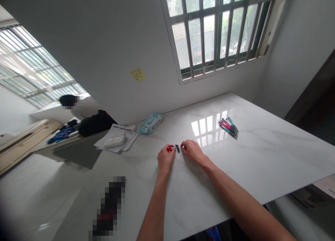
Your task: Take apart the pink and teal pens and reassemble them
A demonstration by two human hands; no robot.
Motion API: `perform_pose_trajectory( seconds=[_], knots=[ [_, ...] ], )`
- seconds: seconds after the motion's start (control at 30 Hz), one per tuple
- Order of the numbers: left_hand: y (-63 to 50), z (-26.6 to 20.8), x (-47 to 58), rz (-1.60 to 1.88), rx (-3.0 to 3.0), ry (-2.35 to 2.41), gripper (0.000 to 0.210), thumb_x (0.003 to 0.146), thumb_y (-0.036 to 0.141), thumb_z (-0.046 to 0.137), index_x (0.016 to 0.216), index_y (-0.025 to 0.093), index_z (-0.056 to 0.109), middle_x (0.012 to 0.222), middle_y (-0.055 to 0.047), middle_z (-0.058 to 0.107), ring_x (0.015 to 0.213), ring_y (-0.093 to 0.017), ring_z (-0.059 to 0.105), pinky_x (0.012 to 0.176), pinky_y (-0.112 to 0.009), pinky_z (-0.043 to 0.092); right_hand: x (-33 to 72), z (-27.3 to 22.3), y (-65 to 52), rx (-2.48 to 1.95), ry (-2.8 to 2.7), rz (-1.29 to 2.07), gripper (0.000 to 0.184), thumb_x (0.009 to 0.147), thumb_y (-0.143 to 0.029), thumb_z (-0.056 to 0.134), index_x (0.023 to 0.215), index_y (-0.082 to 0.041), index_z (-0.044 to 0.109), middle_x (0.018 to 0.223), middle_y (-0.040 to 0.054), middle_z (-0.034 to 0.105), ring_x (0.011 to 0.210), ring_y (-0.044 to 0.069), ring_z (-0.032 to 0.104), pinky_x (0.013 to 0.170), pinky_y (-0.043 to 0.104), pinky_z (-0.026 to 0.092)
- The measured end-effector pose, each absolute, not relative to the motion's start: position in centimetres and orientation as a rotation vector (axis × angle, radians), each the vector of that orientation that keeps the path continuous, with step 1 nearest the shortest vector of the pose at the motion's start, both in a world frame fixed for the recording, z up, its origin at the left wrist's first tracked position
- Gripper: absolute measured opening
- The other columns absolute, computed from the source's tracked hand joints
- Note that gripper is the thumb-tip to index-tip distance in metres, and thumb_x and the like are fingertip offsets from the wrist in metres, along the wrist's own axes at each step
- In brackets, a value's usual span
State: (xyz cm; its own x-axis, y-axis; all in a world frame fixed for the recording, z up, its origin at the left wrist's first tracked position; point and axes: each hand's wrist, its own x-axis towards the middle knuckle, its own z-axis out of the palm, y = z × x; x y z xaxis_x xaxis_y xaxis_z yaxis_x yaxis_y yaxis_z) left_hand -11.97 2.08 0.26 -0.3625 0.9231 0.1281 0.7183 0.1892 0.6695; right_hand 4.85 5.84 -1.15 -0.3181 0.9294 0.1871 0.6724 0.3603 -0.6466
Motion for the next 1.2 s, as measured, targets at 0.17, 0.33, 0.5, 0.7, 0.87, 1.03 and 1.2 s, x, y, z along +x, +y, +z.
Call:
perform_pose_trajectory(
  seconds=[0.17, 0.33, 0.5, 0.7, 0.87, 1.03, 1.2],
  knots=[
    [1.3, -0.2, -12.4, 0.932, 1.623, 2.242, 0.009, 0.086, 0.032, 0.070, 0.089, 0.029, 0.078, 0.088, -0.008, 0.079, 0.081, -0.025, 0.069, 0.074, -0.031, 0.044, 4.6, -1.2, 5.6, -1.383, -2.108, 0.620, 0.023, 0.091, -0.019, 0.060, 0.099, -0.024, 0.081, 0.090, 0.0060, 0.078, 0.080, 0.020, 0.071, 0.074, 0.026, 0.047],
    [1.0, -0.7, -12.2, 0.901, 1.741, 2.236, 0.010, 0.086, 0.031, 0.070, 0.087, 0.027, 0.080, 0.095, -0.010, 0.077, 0.083, -0.025, 0.067, 0.074, -0.032, 0.044, 4.4, -1.3, 5.5, -1.388, -2.126, 0.621, 0.025, 0.089, -0.017, 0.061, 0.101, -0.025, 0.081, 0.093, 0.0053, 0.079, 0.084, 0.021, 0.072, 0.075, 0.026, 0.046],
    [1.3, -0.9, -11.9, 0.822, 1.846, 2.226, 0.016, 0.091, 0.029, 0.064, 0.093, 0.028, 0.081, 0.097, -0.010, 0.075, 0.083, -0.025, 0.066, 0.074, -0.032, 0.044, 4.3, -1.3, 5.4, -1.391, -2.130, 0.624, 0.026, 0.089, -0.017, 0.061, 0.102, -0.025, 0.081, 0.092, 0.0052, 0.079, 0.084, 0.021, 0.072, 0.073, 0.026, 0.046],
    [1.4, 0.0, -11.6, 0.986, 1.830, 2.090, 0.016, 0.093, 0.031, 0.063, 0.096, 0.026, 0.078, 0.094, -0.007, 0.074, 0.083, -0.022, 0.065, 0.078, -0.031, 0.045, 4.5, -1.0, 5.5, -1.385, -2.090, 0.663, 0.023, 0.089, -0.018, 0.062, 0.102, -0.024, 0.081, 0.089, 0.0051, 0.078, 0.080, 0.020, 0.071, 0.074, 0.027, 0.048],
    [1.2, 0.7, -11.3, 1.359, 1.710, 1.717, 0.035, 0.103, 0.046, 0.049, 0.103, 0.025, 0.076, 0.103, -0.008, 0.074, 0.094, -0.022, 0.067, 0.089, -0.032, 0.048, 4.5, 0.1, 5.2, -1.137, -1.907, 0.757, 0.016, 0.088, -0.020, 0.062, 0.095, -0.023, 0.076, 0.087, 0.0022, 0.076, 0.074, 0.016, 0.066, 0.075, 0.027, 0.050],
    [1.2, 0.5, -10.4, 1.519, 1.405, 1.405, 0.054, 0.102, 0.063, 0.042, 0.120, 0.022, 0.072, 0.113, -0.010, 0.073, 0.092, -0.021, 0.069, 0.085, -0.033, 0.054, 3.9, 1.6, 3.8, -0.759, -1.789, 1.017, 0.014, 0.087, -0.029, 0.066, 0.097, -0.021, 0.070, 0.096, 0.0029, 0.076, 0.087, 0.017, 0.069, 0.078, 0.029, 0.055],
    [1.3, 0.5, -9.8, 1.478, 1.242, 1.290, 0.062, 0.098, 0.070, 0.044, 0.123, 0.018, 0.069, 0.102, -0.010, 0.073, 0.080, -0.018, 0.069, 0.076, -0.031, 0.057, 3.5, 1.3, 3.7, -0.770, -1.704, 1.103, 0.020, 0.086, -0.038, 0.070, 0.096, -0.020, 0.070, 0.089, 0.0029, 0.076, 0.076, 0.016, 0.068, 0.074, 0.030, 0.056]
  ],
)
